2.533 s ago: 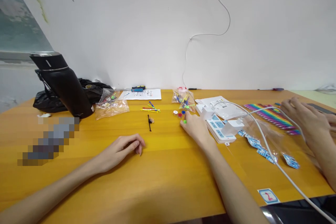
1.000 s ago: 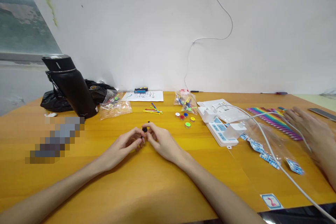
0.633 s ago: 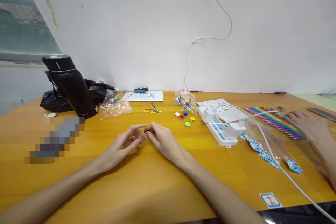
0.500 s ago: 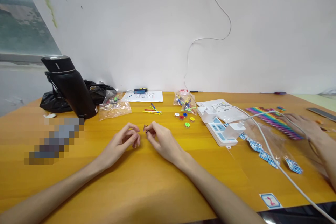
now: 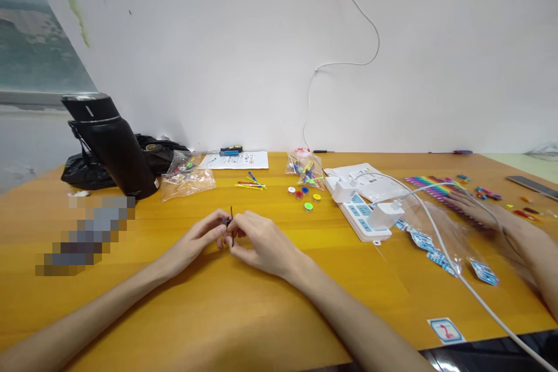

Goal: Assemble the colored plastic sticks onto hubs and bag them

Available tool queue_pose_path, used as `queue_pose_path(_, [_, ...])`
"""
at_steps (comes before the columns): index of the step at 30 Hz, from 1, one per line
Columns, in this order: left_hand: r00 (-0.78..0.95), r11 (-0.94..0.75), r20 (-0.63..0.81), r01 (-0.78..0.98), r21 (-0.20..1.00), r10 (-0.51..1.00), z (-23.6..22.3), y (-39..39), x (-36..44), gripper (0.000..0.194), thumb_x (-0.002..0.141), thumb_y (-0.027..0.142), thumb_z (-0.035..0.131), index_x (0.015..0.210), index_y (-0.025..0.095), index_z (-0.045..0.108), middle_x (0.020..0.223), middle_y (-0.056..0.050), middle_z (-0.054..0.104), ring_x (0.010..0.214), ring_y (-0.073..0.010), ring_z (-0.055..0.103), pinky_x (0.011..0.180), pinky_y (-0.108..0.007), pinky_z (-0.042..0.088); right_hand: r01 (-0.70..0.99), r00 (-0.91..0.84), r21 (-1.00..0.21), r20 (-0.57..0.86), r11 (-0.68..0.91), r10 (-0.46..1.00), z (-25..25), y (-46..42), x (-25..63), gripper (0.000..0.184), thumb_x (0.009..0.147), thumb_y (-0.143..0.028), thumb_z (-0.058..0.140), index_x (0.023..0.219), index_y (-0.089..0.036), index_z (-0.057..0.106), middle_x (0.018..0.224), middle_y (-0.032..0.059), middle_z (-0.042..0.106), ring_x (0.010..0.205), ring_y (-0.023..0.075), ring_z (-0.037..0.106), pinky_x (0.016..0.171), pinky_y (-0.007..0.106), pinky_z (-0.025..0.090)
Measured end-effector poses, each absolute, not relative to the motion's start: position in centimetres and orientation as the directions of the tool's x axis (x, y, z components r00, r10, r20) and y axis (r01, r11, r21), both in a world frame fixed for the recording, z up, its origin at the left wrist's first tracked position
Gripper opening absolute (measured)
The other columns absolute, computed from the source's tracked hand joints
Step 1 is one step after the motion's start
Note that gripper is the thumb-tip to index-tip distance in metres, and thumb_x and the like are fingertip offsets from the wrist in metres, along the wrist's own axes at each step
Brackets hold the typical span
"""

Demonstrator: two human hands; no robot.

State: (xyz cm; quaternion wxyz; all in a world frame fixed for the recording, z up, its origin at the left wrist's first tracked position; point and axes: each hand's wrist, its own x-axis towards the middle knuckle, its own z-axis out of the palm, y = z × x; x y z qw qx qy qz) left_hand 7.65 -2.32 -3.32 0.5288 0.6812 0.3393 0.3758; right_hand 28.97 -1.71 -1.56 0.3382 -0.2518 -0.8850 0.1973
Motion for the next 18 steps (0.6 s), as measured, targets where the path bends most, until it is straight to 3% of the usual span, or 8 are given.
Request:
queue_pose_path(8, [0.456, -0.236, 0.153, 0.130, 0.963, 0.877, -3.3, -2.3, 7.7, 0.025, 0.100, 0.044, 0.050, 0.104, 0.020, 0.055, 0.096, -0.002, 0.058, 0.084, -0.0166, 0.052, 0.084, -0.029, 0.042, 0.355, -0.630, -0.494, 0.501, 0.794, 0.593, -1.2, -2.0, 28.8, 0.012, 0.090, -0.021, 0.063, 0.101, -0.021, 0.057, 0.094, 0.0030, 0.065, 0.086, 0.0162, 0.061, 0.079, 0.028, 0.049])
queue_pose_path(13, [0.457, -0.212, 0.142, 0.106, 0.971, 0.878, -4.1, -2.0, 7.6, 0.023, 0.098, 0.042, 0.054, 0.107, 0.021, 0.053, 0.087, 0.000, 0.056, 0.081, -0.0169, 0.052, 0.079, -0.029, 0.042, 0.409, -0.621, -0.482, 0.475, 0.775, 0.624, -1.6, -1.8, 28.7, 0.004, 0.098, -0.023, 0.054, 0.100, -0.022, 0.058, 0.096, 0.0044, 0.066, 0.089, 0.0177, 0.062, 0.082, 0.030, 0.049])
queue_pose_path(18, [0.459, -0.200, 0.143, 0.078, 0.977, 0.877, -3.9, -2.0, 7.7, 0.022, 0.097, 0.043, 0.056, 0.103, 0.021, 0.053, 0.086, 0.000, 0.056, 0.080, -0.0170, 0.053, 0.078, -0.029, 0.043, 0.426, -0.602, -0.541, 0.429, 0.725, 0.673, -2.5, -1.4, 28.5, 0.009, 0.099, -0.021, 0.052, 0.107, -0.022, 0.054, 0.099, 0.0044, 0.066, 0.084, 0.0164, 0.062, 0.078, 0.028, 0.050])
